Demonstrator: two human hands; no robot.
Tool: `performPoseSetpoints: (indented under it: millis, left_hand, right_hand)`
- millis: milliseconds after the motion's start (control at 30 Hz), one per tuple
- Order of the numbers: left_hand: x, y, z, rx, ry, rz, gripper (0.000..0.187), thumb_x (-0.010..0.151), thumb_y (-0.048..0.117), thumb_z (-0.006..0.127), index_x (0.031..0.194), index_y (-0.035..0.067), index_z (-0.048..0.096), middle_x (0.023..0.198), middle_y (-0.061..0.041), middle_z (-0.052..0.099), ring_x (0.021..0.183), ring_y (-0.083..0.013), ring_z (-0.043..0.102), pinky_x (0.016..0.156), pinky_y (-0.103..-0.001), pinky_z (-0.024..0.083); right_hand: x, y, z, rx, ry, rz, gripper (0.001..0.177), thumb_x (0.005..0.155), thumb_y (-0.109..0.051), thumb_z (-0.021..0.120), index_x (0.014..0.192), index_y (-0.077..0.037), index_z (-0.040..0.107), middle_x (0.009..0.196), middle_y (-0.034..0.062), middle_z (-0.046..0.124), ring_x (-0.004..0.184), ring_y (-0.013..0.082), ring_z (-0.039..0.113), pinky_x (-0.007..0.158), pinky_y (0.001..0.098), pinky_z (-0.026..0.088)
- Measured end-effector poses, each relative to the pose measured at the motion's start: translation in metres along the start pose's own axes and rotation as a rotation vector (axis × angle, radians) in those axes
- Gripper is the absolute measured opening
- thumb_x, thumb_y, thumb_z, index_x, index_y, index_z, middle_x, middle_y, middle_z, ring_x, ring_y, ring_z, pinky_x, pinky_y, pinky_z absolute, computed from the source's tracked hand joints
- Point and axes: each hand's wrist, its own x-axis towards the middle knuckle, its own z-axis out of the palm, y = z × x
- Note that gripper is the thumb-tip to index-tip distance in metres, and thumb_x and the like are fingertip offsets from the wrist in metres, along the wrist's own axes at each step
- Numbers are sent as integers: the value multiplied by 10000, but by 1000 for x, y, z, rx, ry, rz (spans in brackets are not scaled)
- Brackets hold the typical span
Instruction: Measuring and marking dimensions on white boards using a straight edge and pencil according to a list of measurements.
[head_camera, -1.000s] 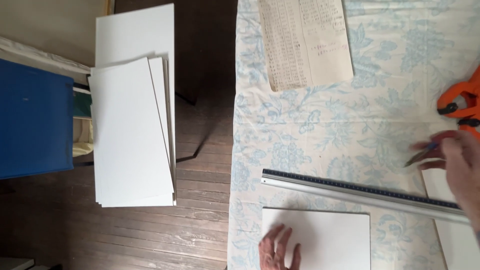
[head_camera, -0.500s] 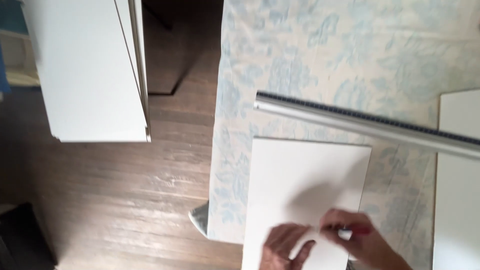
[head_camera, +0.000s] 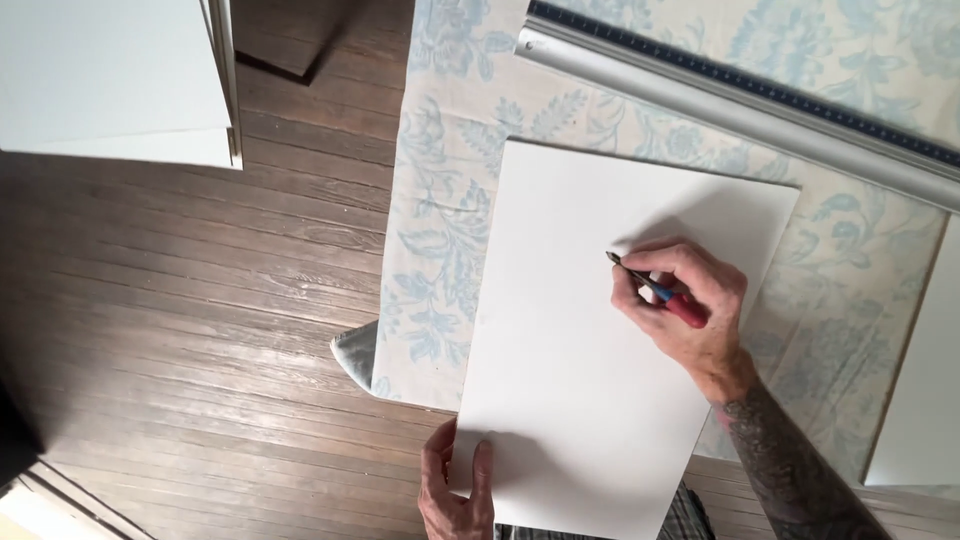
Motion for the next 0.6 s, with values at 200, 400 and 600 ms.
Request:
performPoseSetpoints:
  millis: [200, 400, 600]
  left_hand:
    - [2, 13, -8, 133, -63, -172, 481, 775, 437, 733, 1231, 289, 708, 1042, 19, 868, 885, -169, 832, 702, -337, 720]
    - [4, 12, -8, 110, -83, -176, 482, 778, 410, 743, 1234, 254, 711, 1012, 15, 869, 850, -165, 829, 680, -323, 705]
    - [4, -4, -7, 146, -95, -131, 514, 786, 445, 727, 1267, 272, 682, 1073, 11, 858, 887, -182, 842, 690, -334, 730]
  right_hand:
    - [2, 2, 5, -8, 17, -49, 225, 826, 184, 768, 926, 4, 677, 954, 144, 743, 719, 127, 638, 600, 237, 488]
    - [5, 1, 6, -50, 23, -82, 238, 824, 209, 771, 926, 16, 674, 935, 145, 732, 686, 132, 602, 600, 245, 491]
    - [4, 3, 7, -31, 0, -122, 240, 792, 205, 765, 910, 17, 674, 898, 154, 728, 741, 173, 664, 624, 255, 534]
